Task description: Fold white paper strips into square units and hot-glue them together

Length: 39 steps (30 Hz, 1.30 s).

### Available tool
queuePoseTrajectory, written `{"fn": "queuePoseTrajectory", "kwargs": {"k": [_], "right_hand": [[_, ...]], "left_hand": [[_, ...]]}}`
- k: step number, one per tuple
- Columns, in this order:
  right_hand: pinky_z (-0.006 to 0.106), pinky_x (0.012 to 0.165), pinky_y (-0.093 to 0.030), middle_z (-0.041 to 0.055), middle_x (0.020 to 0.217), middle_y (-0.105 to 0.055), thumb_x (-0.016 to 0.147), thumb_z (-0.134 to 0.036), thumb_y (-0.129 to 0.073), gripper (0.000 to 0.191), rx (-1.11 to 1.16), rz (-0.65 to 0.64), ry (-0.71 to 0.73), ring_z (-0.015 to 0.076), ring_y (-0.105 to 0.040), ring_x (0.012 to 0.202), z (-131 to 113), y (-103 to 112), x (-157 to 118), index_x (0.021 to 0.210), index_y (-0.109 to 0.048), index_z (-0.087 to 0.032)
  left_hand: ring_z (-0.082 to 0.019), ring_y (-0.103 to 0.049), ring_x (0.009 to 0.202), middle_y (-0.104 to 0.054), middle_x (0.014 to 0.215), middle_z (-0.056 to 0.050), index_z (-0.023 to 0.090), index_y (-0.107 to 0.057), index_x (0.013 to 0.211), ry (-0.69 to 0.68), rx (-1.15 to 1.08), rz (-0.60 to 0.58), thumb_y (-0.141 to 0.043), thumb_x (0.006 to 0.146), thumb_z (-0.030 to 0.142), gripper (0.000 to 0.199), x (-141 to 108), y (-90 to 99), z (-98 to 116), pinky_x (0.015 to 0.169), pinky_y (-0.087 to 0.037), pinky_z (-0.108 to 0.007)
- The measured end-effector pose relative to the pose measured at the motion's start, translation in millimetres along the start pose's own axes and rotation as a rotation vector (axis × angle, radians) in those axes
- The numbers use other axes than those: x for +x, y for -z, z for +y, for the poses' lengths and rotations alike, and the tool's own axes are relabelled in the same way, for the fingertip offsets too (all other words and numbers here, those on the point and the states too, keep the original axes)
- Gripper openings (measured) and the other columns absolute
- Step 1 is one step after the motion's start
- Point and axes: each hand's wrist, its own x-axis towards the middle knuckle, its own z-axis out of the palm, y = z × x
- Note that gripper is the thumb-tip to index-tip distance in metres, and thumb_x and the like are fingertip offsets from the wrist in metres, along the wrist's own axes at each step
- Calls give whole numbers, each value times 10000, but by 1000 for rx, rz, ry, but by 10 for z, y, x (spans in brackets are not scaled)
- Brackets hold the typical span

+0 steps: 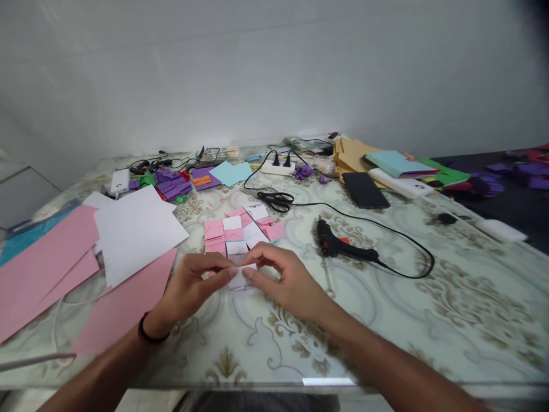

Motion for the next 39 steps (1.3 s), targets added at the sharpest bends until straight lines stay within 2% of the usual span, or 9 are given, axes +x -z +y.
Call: {"fn": "queuePoseTrajectory", "kwargs": {"k": [6,16,21,24,27,29,32,36,39], "right_hand": [[284,744,-460,4,840,-689,847,-131,-655,71,-40,-22,11,157,-596,789,-5,-28,-25,851,-665,-201],[248,681,-437,-33,758,-646,754,-62,-693,157,-104,-83,36,132,-586,719,-44,-6,-31,763,-619,-199],[250,684,-442,-40,728,-642,722,-48,-679,172,-86,-64,10,132,-583,698,-113,111,-19,731,-606,-204],[263,717,-459,-24,772,-671,753,-78,-662,138,-88,-25,7,148,-612,743,-120,147,-13,775,-621,-208],[272,729,-467,-2,837,-699,845,-156,-663,66,-129,-86,18,157,-635,777,-92,112,-18,888,-662,-205],[266,705,-455,-6,797,-685,883,-171,-648,42,-180,-129,27,147,-623,739,-68,71,-28,881,-674,-204],[242,630,-423,-12,735,-654,898,-176,-636,87,-195,-111,5,134,-595,691,-50,36,-47,822,-668,-201],[221,520,-362,-9,705,-633,933,-264,-635,123,-130,-54,-76,129,-565,652,-64,45,-57,837,-670,-196],[221,509,-359,-16,690,-612,947,-272,-633,129,-101,-29,-80,119,-538,623,-69,54,-47,858,-683,-193]], "left_hand": [[-146,-636,765,-739,820,-31,180,-762,878,1,68,-45,-690,949,263,131,-26,-105,-26,710,-487,-248],[-149,-598,743,-684,796,-1,202,-683,839,-139,199,-86,-622,901,111,126,-65,-98,21,717,-457,-274],[-155,-562,742,-633,780,-13,192,-644,803,-133,173,-22,-614,880,99,124,-75,-21,14,698,-449,-274],[-143,-535,723,-595,767,-5,185,-613,790,-83,145,-16,-603,891,121,120,-62,-26,-8,683,-442,-264],[-142,-559,734,-619,781,-7,180,-635,831,-24,131,-55,-616,939,192,111,-47,-67,-12,693,-453,-259],[-146,-585,757,-650,807,-14,178,-661,878,0,125,-96,-610,972,242,125,-41,-88,1,711,-464,-259],[-137,-580,744,-669,803,-7,179,-687,894,2,183,-146,-578,1006,277,184,-40,-91,30,696,-449,-247],[-112,-507,644,-602,682,28,177,-659,803,-28,237,-109,-567,1023,303,270,-43,-57,58,610,-384,-233],[-113,-523,665,-619,707,24,181,-675,819,-46,222,-94,-574,1033,306,267,-40,-30,64,635,-395,-238]]}}
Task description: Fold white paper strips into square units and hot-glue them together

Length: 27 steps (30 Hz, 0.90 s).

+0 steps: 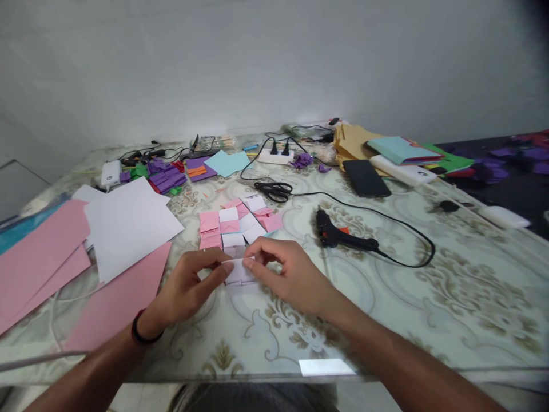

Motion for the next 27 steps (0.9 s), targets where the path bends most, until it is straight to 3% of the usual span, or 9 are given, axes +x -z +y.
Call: {"fn": "queuePoseTrajectory", "kwargs": {"k": [6,10,14,17,22,24,27], "right_hand": [[257,621,-452,19,805,-669,940,-250,-667,118,37,56,91,133,-590,714,20,-9,33,883,-747,-183],[269,609,-460,-9,691,-650,938,-276,-669,117,167,91,-4,131,-602,630,27,-14,33,905,-725,-179],[274,634,-479,-20,649,-660,941,-316,-691,125,318,134,-55,142,-637,633,51,-11,32,936,-695,-191],[283,671,-495,-1,765,-677,929,-273,-718,67,352,146,54,141,-644,693,81,5,37,953,-733,-212],[349,941,-494,41,1075,-626,877,-167,-773,134,268,36,270,188,-627,1045,120,50,39,946,-808,-276],[370,999,-466,42,1114,-605,868,-123,-767,195,225,18,293,194,-607,1088,131,57,35,954,-816,-290],[360,969,-463,37,1098,-590,858,-64,-738,266,170,56,306,187,-599,1062,143,51,29,945,-829,-299]], "left_hand": [[-129,-572,743,-669,779,-5,179,-715,819,-54,-28,35,-593,1032,301,274,9,20,-29,727,-435,-255],[-139,-569,736,-674,799,-15,173,-707,904,1,-87,15,-555,1043,376,289,2,25,-17,684,-440,-256],[-165,-636,773,-721,845,-36,168,-729,979,74,-149,-42,-682,970,390,227,-4,8,-9,701,-496,-266],[-163,-658,776,-722,809,-41,181,-779,886,32,-200,12,-662,990,328,215,18,-12,-68,704,-512,-262],[-191,-677,1089,-736,1134,-67,314,-845,1082,-133,-295,184,-710,953,200,218,53,1,-179,926,-533,-272],[-196,-666,1124,-711,1181,-77,325,-846,1089,-120,-333,199,-708,953,191,235,44,15,-176,896,-543,-255],[-216,-641,1169,-665,1270,-92,286,-836,1113,-71,-456,170,-705,945,189,234,12,27,-138,872,-551,-250]]}}
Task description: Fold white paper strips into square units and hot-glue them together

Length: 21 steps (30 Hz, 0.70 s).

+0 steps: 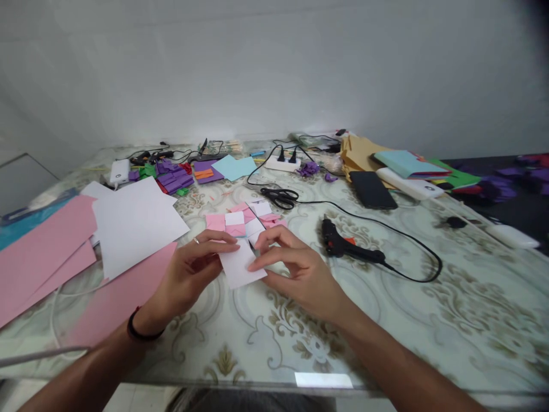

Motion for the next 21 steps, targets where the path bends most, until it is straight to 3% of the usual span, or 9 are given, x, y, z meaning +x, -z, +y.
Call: {"fn": "queuePoseTrajectory", "kwargs": {"k": [4,6,9,14,17,19,21], "right_hand": [[320,867,-468,26,1024,-581,865,-39,-698,301,-25,60,30,167,-600,988,5,-11,6,918,-839,-300],[306,838,-471,26,1007,-592,866,-29,-675,307,-28,63,27,160,-609,966,0,-19,13,900,-836,-287],[297,839,-483,31,1004,-638,883,-34,-636,296,-44,38,-24,158,-632,961,-25,-34,11,903,-821,-265],[304,806,-526,47,1042,-713,959,-180,-587,320,84,27,-195,175,-682,929,-82,-48,-19,1257,-677,-253],[274,676,-495,38,882,-717,943,-322,-663,175,-5,14,-305,176,-661,804,-102,-50,-12,1058,-720,-204],[252,609,-450,23,776,-703,942,-359,-674,189,-105,-4,-351,157,-626,725,-112,-53,5,872,-722,-190],[235,578,-418,8,732,-693,953,-343,-664,221,-173,-52,-352,139,-601,687,-121,-59,23,802,-715,-189]], "left_hand": [[-252,-664,1125,-677,1267,-106,237,-728,1267,163,-276,-19,-698,940,292,333,-10,-22,34,911,-578,-338],[-220,-702,996,-727,1114,-77,238,-676,1289,264,-292,3,-742,919,304,382,7,-40,34,838,-596,-323],[-156,-712,756,-750,887,-18,202,-683,1159,351,-252,9,-857,808,222,392,41,-66,34,690,-593,-260],[-120,-698,627,-754,743,-8,142,-725,949,314,-144,81,-855,796,204,211,62,-78,67,638,-569,-221],[-138,-710,676,-767,783,-12,153,-732,931,305,-141,83,-869,774,233,223,59,-71,87,671,-573,-241],[-157,-709,740,-772,821,-24,155,-742,926,342,-106,0,-864,780,275,224,50,-63,94,705,-563,-255],[-149,-665,735,-749,806,-22,154,-749,891,382,6,-91,-816,836,349,214,36,-51,96,669,-511,-240]]}}
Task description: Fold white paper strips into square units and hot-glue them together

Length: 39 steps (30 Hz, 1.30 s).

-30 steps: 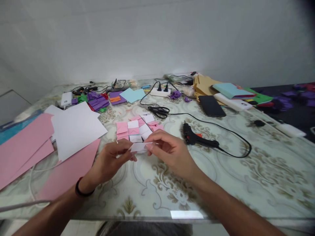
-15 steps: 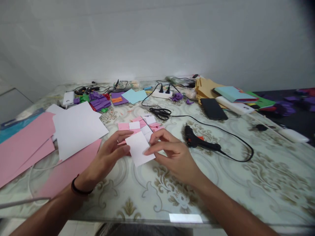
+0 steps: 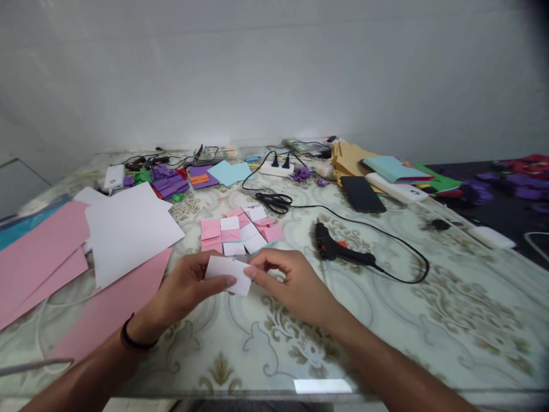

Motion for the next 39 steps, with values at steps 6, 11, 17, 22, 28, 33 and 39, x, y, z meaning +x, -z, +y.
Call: {"fn": "queuePoseTrajectory", "kwargs": {"k": [6,11,17,22,28,33,39], "right_hand": [[214,583,-393,-11,724,-694,939,-249,-689,176,-134,-82,46,112,-582,664,-3,-28,15,778,-720,-185],[217,586,-398,-1,748,-697,934,-252,-693,146,-103,-33,25,124,-588,684,17,-45,27,810,-724,-184],[225,571,-351,-34,653,-581,947,-292,-678,278,-123,-33,47,112,-514,626,26,-31,39,704,-598,-182],[232,606,-353,-34,680,-589,968,-253,-643,269,-211,-118,102,113,-516,646,53,-40,37,720,-563,-186],[235,609,-379,0,771,-650,981,-274,-621,188,-145,10,96,136,-566,714,28,-60,45,815,-634,-189],[245,646,-415,-3,769,-665,940,-241,-670,127,-75,35,99,140,-587,725,14,-69,31,824,-676,-190],[255,696,-448,1,787,-671,928,-181,-657,98,-78,-14,210,140,-590,736,41,-82,15,832,-673,-192]], "left_hand": [[-123,-480,661,-607,674,14,152,-749,775,23,446,-39,-683,927,500,386,-10,57,-60,588,-335,-243],[-153,-557,723,-707,785,-8,185,-789,904,-6,475,-26,-663,945,459,304,-13,54,-100,626,-394,-245],[-197,-682,817,-785,925,-41,223,-789,1015,-76,291,54,-706,932,462,266,-21,27,-108,693,-503,-256],[-171,-668,771,-775,836,-27,207,-795,877,-140,380,41,-645,979,421,280,-26,24,-55,686,-481,-238],[-151,-611,695,-740,790,-19,187,-760,866,-64,381,11,-661,957,453,299,-25,17,-60,620,-438,-233],[-120,-499,650,-617,688,14,166,-655,743,-169,544,-38,-596,1000,385,342,-18,-45,-91,603,-382,-223],[-112,-453,617,-602,672,9,159,-646,771,-252,666,-32,-508,1047,374,376,-60,-91,-76,544,-318,-228]]}}
